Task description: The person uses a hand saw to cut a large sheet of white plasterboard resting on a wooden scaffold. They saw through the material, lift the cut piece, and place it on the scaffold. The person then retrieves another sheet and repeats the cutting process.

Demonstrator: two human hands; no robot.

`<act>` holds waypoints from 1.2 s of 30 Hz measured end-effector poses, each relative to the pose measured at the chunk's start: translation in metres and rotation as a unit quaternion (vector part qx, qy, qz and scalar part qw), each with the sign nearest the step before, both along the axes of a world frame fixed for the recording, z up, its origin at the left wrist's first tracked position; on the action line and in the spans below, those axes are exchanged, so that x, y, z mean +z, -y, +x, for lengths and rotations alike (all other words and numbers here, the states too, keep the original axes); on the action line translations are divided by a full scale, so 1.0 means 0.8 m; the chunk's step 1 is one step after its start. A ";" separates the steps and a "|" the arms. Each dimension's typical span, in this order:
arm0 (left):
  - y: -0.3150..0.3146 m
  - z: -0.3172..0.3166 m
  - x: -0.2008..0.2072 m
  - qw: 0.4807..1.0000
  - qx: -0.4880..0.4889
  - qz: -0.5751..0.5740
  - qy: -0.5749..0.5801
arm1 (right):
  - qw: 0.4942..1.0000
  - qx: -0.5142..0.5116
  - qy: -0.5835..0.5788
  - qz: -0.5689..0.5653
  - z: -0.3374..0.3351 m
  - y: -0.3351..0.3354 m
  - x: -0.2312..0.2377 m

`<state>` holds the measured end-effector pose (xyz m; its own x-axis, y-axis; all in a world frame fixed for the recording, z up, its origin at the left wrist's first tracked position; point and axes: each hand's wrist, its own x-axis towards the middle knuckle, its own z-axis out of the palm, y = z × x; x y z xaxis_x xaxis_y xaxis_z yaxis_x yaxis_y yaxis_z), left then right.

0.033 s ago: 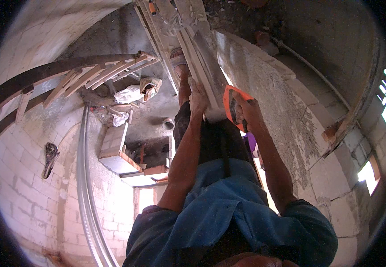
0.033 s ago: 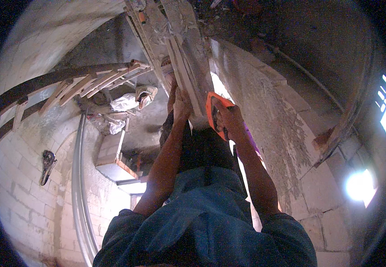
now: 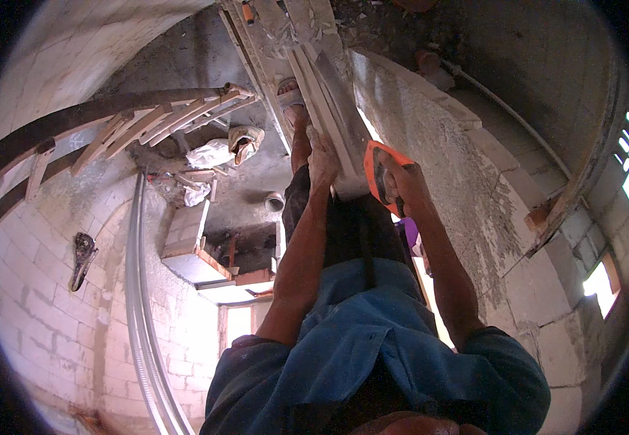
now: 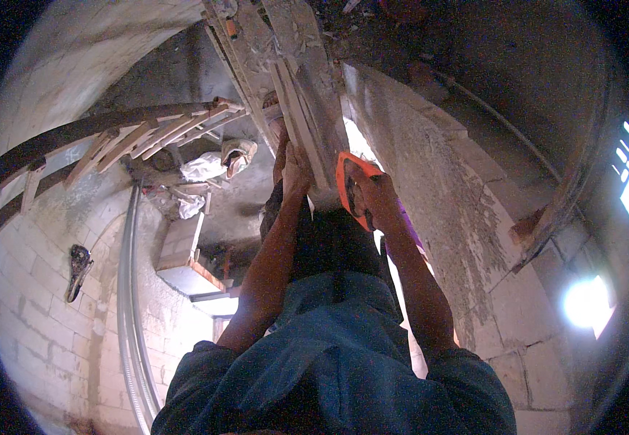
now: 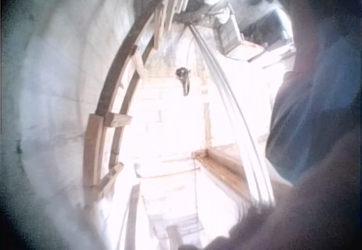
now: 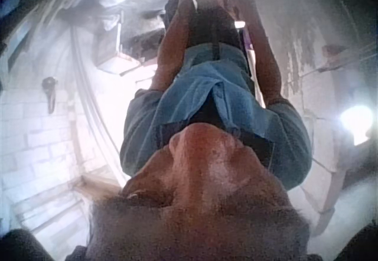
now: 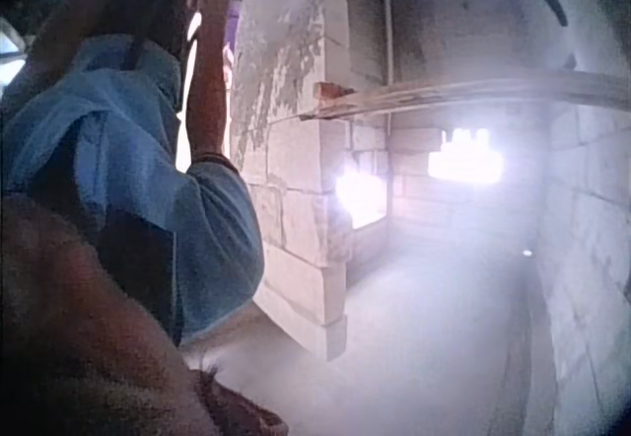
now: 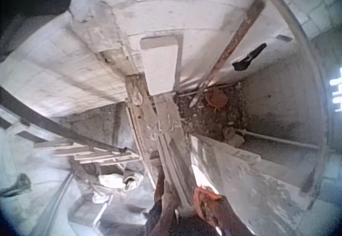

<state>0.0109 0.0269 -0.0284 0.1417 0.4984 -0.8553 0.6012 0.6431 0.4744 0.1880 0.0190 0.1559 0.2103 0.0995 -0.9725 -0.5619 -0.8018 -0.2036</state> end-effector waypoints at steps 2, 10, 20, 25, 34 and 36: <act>0.002 0.002 -0.001 0.999 0.010 0.011 0.029 | 0.999 0.034 0.026 0.021 -0.004 0.015 -0.002; 0.019 0.005 -0.030 0.997 0.058 -0.010 0.047 | 0.948 0.279 0.154 -0.016 -0.033 0.025 -0.029; -0.005 0.008 -0.003 0.995 0.082 0.025 0.054 | 0.988 0.151 -0.002 0.015 0.012 -0.085 -0.172; -0.026 0.040 -0.015 0.994 0.077 0.023 0.068 | 0.930 0.300 0.194 0.083 -0.028 -0.039 -0.246; 0.021 -0.033 -0.063 0.726 0.509 -0.210 0.411 | 0.812 0.474 0.328 0.087 -0.139 -0.048 -0.231; 0.024 -0.028 -0.053 0.778 0.458 -0.175 0.394 | 0.836 0.469 0.269 0.092 -0.115 -0.058 -0.225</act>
